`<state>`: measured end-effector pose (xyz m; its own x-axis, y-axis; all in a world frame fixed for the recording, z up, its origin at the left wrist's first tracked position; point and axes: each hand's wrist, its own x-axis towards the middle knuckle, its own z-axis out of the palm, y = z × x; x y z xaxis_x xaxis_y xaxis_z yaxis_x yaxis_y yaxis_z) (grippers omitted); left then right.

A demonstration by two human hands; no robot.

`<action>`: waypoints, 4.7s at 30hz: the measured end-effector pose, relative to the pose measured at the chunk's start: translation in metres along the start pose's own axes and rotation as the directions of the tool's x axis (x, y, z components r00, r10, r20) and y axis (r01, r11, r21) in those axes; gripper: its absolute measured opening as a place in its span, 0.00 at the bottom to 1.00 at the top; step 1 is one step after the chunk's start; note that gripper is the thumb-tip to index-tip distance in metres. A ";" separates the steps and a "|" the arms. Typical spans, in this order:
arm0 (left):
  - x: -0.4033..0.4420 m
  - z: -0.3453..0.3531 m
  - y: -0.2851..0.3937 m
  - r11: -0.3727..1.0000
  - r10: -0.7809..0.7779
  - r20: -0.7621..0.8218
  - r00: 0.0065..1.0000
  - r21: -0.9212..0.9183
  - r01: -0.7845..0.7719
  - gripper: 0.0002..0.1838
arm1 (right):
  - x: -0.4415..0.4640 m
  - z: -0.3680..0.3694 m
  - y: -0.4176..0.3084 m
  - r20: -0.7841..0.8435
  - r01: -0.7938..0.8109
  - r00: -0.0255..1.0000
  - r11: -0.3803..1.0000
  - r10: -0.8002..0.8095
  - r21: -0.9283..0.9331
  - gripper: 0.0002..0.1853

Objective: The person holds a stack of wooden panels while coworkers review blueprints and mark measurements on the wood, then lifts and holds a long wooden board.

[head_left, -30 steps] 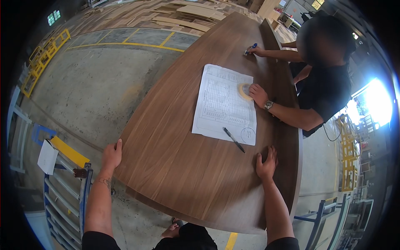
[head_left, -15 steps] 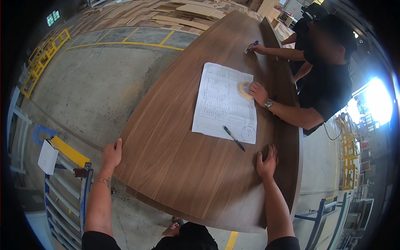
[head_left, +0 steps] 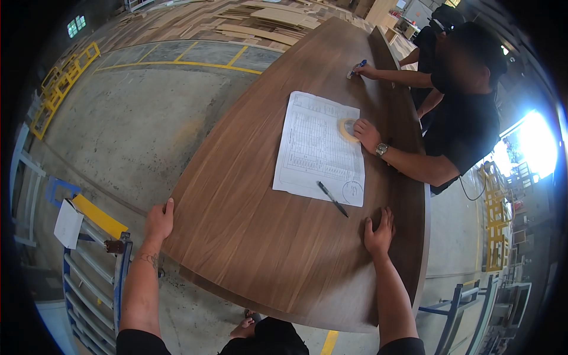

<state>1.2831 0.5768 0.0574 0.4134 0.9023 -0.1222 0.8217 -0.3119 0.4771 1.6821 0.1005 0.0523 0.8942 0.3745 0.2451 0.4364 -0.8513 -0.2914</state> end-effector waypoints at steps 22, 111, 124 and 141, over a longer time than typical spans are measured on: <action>-0.002 -0.002 0.005 0.998 -0.051 0.032 0.998 0.031 0.050 0.34 | -0.001 -0.001 0.000 -0.008 0.003 1.000 1.000 -0.003 0.008 0.35; 0.010 0.017 -0.019 0.997 0.073 -0.084 0.994 -0.034 -0.076 0.35 | -0.003 0.004 -0.001 -0.050 -0.041 0.998 0.999 0.042 0.034 0.39; 0.009 0.011 -0.015 0.999 0.033 -0.043 0.999 0.014 -0.033 0.37 | -0.004 0.000 -0.001 0.013 -0.069 0.998 0.998 0.069 -0.009 0.38; 0.012 0.010 -0.018 0.998 0.052 -0.035 0.998 0.039 -0.050 0.37 | -0.004 0.003 -0.001 -0.032 -0.021 0.999 1.000 0.021 0.010 0.36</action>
<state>1.2777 0.5901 0.0383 0.4414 0.8948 -0.0672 0.8146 -0.3682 0.4481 1.6789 0.1007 0.0491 0.8997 0.3441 0.2687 0.4184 -0.8554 -0.3054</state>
